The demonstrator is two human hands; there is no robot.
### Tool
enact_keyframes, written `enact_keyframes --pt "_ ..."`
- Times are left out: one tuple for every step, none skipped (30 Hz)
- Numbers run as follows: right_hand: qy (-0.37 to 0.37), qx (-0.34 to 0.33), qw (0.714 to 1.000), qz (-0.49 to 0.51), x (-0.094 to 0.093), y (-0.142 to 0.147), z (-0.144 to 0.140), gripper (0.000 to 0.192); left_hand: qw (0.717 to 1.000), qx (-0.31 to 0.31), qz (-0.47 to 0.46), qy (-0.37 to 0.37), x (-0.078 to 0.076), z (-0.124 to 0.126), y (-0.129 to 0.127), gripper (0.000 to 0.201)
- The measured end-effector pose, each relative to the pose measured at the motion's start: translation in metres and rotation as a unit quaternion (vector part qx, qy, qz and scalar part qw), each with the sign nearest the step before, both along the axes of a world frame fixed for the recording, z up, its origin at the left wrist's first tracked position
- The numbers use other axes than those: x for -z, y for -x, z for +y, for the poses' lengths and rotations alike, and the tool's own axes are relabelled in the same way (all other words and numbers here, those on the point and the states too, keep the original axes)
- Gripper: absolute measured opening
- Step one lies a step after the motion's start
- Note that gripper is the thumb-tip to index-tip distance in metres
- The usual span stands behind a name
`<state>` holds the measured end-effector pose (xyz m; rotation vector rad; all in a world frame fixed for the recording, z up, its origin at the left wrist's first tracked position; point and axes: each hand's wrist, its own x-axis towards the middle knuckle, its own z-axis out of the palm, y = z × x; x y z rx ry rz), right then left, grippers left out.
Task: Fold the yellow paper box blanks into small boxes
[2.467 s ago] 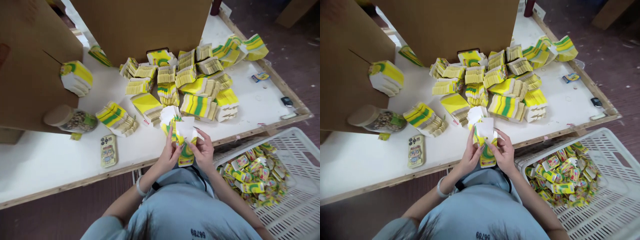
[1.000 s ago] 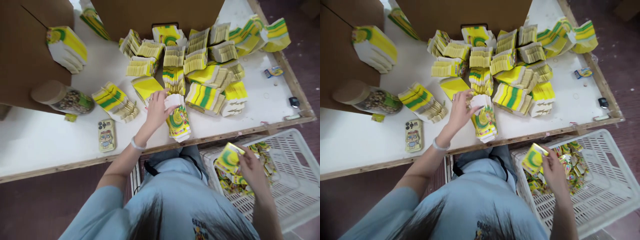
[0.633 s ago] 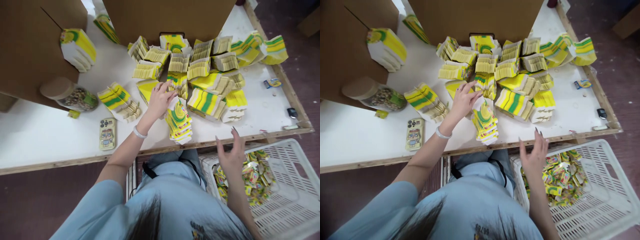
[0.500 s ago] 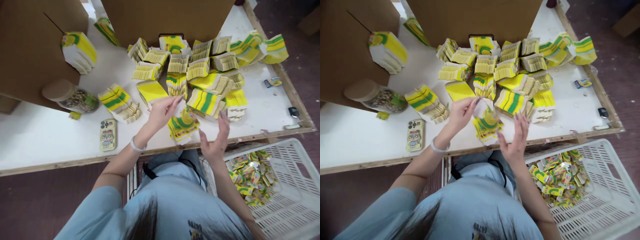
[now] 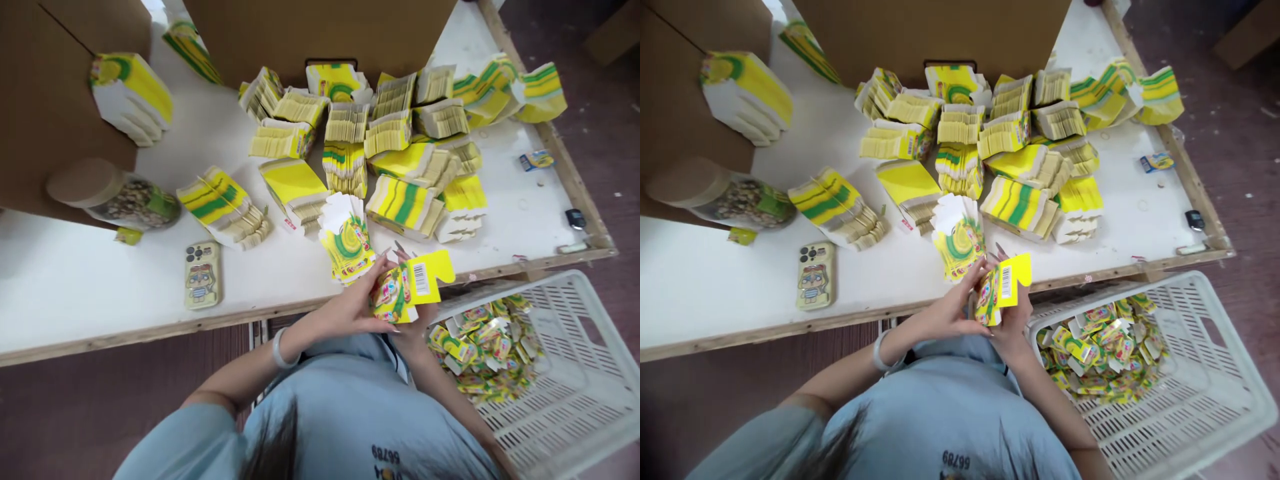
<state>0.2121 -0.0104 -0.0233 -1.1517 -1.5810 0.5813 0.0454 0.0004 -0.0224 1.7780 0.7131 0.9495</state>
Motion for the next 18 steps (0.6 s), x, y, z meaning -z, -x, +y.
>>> enact_keyframes --pt "-0.007 0.008 1.000 0.021 0.001 -0.002 -0.003 0.046 1.000 0.005 0.009 0.005 0.002 -0.004 -0.004 0.111" --pt "0.001 0.017 0.999 0.036 0.001 -0.002 -0.004 0.043 1.000 0.005 0.018 0.005 0.002 -0.007 -0.007 0.104" --pt "0.030 0.025 0.998 0.042 0.001 -0.003 -0.005 0.039 1.000 0.002 0.026 0.004 0.001 -0.009 -0.009 0.097" --pt "0.064 0.040 0.996 0.043 0.000 -0.002 -0.005 0.037 1.000 -0.004 0.028 0.006 -0.001 -0.010 -0.010 0.090" --pt "0.089 0.061 0.993 0.041 -0.002 -0.001 -0.005 0.036 0.999 -0.013 0.026 0.014 -0.002 -0.011 -0.011 0.084" --pt "0.102 0.082 0.991 0.039 -0.003 0.000 -0.004 0.035 0.999 -0.025 0.021 0.025 -0.004 -0.013 -0.011 0.078" --pt "0.108 0.099 0.988 0.042 -0.005 0.002 -0.003 0.033 0.998 -0.038 0.016 0.037 -0.005 -0.014 -0.011 0.073" --pt "0.110 0.109 0.987 0.052 -0.006 0.003 -0.002 0.032 0.997 -0.052 0.013 0.050 -0.006 -0.016 -0.010 0.066" --pt "0.111 0.113 0.985 0.068 -0.007 0.004 -0.002 0.031 0.996 -0.070 0.013 0.061 -0.006 -0.018 -0.009 0.059" --pt "0.112 0.115 0.983 0.086 -0.007 0.005 -0.003 0.030 0.993 -0.093 0.014 0.071 -0.005 -0.020 -0.008 0.052" --pt "0.116 0.115 0.982 0.099 -0.006 0.005 -0.005 0.030 0.990 -0.115 0.018 0.082 -0.005 -0.022 -0.007 0.048" --pt "0.122 0.111 0.981 0.104 -0.005 0.006 -0.007 0.029 0.987 -0.132 0.023 0.091 -0.004 -0.023 -0.006 0.047" --pt "0.129 0.103 0.981 0.101 -0.004 0.006 -0.011 0.027 0.985 -0.142 0.029 0.097 -0.004 -0.024 -0.006 0.047" --pt "0.137 0.089 0.982 0.094 -0.002 0.007 -0.014 0.027 0.984 -0.147 0.035 0.098 -0.004 -0.025 -0.005 0.047" --pt "0.147 0.073 0.983 0.086 -0.002 0.008 -0.017 0.028 0.984 -0.146 0.039 0.093 -0.005 -0.026 -0.006 0.046" --pt "0.158 0.055 0.983 0.080 -0.001 0.009 -0.020 0.030 0.986 -0.140 0.041 0.080 -0.005 -0.026 -0.006 0.044" --pt "0.168 0.039 0.982 0.078 -0.001 0.011 -0.021 0.034 0.988 -0.133 0.039 0.060 -0.005 -0.026 -0.008 0.042" --pt "0.177 0.029 0.980 0.082 -0.002 0.013 -0.021 0.038 0.991 -0.126 0.036 0.036 -0.006 -0.026 -0.009 0.041"
